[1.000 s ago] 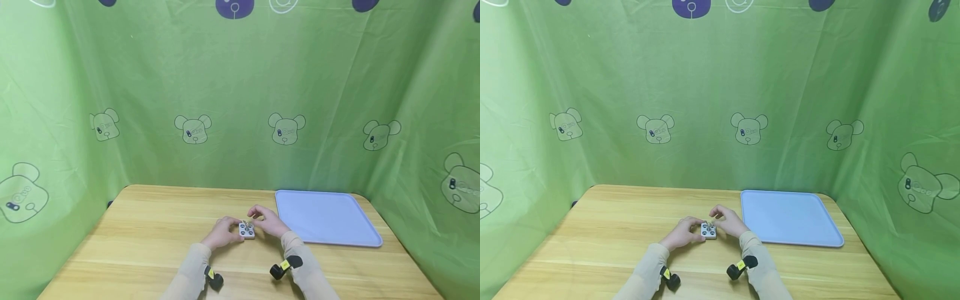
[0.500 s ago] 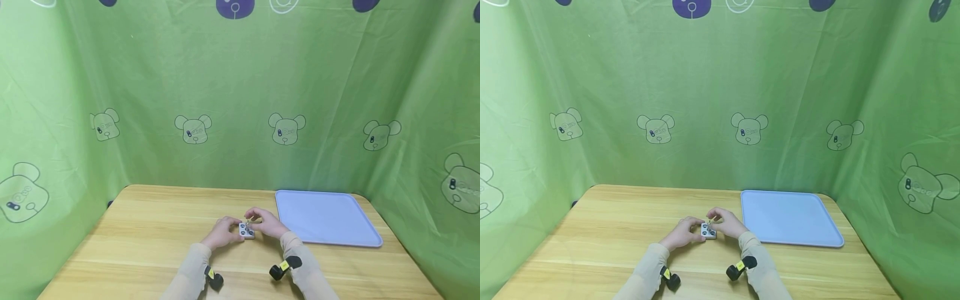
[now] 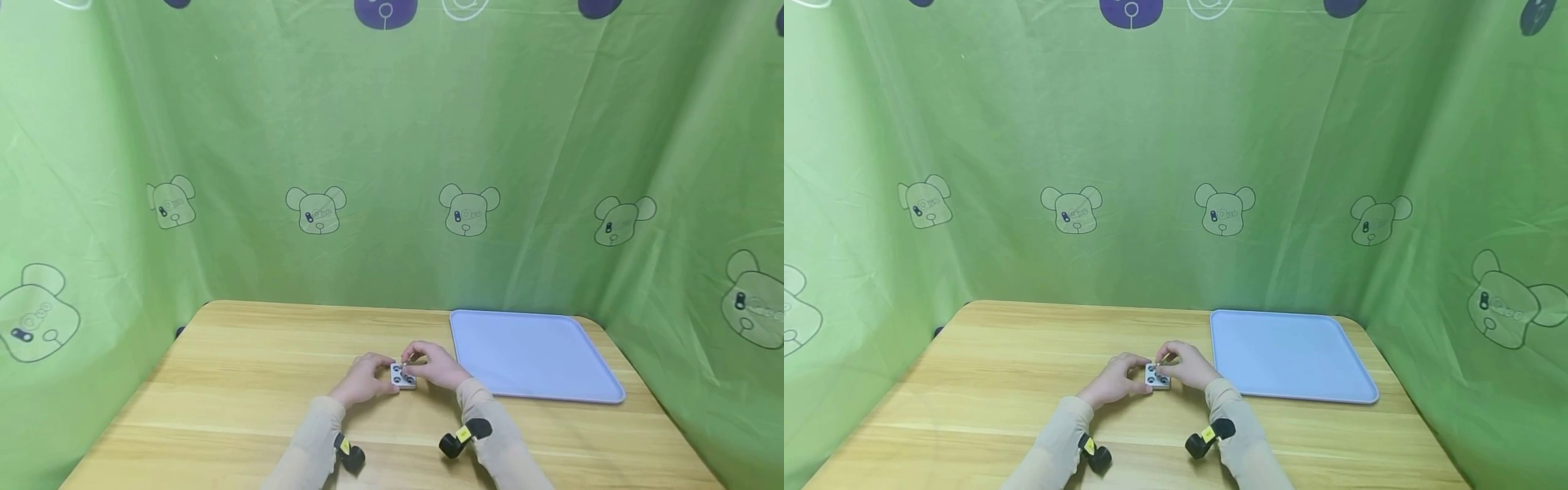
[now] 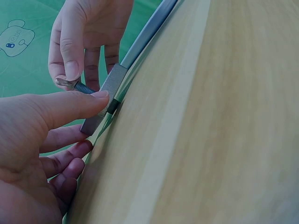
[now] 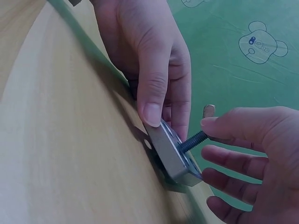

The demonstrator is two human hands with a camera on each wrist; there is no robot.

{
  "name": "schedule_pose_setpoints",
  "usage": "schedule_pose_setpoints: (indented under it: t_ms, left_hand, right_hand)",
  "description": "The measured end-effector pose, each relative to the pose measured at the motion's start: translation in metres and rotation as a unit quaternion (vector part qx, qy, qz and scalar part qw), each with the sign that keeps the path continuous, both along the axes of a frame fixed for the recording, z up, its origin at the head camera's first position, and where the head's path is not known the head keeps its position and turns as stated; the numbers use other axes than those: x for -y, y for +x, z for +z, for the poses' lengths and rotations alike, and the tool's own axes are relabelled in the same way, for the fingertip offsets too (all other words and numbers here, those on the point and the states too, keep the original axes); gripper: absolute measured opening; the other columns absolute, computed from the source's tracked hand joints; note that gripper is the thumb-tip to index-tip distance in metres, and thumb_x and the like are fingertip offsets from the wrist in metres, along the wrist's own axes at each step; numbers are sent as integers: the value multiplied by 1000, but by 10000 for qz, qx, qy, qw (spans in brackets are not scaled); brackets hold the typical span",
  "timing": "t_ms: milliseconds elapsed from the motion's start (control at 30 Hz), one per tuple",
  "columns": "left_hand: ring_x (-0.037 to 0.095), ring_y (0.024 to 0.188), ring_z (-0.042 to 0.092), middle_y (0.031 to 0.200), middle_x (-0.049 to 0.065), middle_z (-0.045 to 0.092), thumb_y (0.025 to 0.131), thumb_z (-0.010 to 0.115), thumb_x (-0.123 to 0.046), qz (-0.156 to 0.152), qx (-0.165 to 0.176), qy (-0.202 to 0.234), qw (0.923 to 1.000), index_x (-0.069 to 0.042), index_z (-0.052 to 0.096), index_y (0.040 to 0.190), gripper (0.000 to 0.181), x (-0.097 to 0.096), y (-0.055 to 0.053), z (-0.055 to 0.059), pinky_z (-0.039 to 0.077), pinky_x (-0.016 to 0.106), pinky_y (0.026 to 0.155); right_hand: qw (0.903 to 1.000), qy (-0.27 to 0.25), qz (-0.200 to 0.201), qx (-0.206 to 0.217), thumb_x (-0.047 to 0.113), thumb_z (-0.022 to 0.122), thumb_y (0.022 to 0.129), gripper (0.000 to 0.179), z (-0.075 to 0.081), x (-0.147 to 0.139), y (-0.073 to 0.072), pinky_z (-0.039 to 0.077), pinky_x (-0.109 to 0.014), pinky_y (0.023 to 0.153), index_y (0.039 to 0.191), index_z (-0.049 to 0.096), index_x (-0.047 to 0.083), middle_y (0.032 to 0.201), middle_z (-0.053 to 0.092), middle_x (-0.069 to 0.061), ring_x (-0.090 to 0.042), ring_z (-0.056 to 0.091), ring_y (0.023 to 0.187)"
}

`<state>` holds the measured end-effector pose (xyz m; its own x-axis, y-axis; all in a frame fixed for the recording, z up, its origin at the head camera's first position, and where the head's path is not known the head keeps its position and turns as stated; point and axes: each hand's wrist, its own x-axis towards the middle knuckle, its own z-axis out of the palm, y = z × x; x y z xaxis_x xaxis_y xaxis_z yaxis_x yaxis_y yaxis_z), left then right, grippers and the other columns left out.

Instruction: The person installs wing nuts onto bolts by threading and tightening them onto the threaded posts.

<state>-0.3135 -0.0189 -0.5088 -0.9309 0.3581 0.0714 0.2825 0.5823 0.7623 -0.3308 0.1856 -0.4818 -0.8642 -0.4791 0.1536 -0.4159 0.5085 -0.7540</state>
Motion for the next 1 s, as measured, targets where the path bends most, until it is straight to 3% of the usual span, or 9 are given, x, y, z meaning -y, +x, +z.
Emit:
schedule_pose_setpoints:
  t_ms: [500, 800, 1000]
  left_hand:
    - [31, 117, 49, 127, 13, 61, 74, 81, -27, -20, 9, 31, 10000, -7, 64, 123, 56, 0, 0, -1, 41, 56, 102]
    - [30, 116, 50, 126, 13, 61, 73, 81, -26, 17, -15, 35, 10000, -6, 64, 123, 57, -1, 0, -1, 42, 54, 102]
    - [31, 117, 50, 126, 14, 61, 73, 81, -25, 21, 33, 61, 10000, -5, 63, 124, 57, -1, 1, 1, 40, 54, 104]
  right_hand:
    - [9997, 4, -226, 34, 19, 73, 83, 16, -7, 4, -1, 48, -42, 89, 88, 59, 11, 96, 67, -3, -19, 59, 96]
    - [9988, -91, -474, 93, 30, 68, 89, 23, 1, -1, 0, 49, -37, 86, 98, 59, 11, 102, 67, -4, -19, 60, 99]
    - [9989, -208, -426, -45, 12, 63, 89, 18, 2, -6, -2, 49, -42, 90, 106, 59, 8, 108, 66, -9, -24, 61, 100]
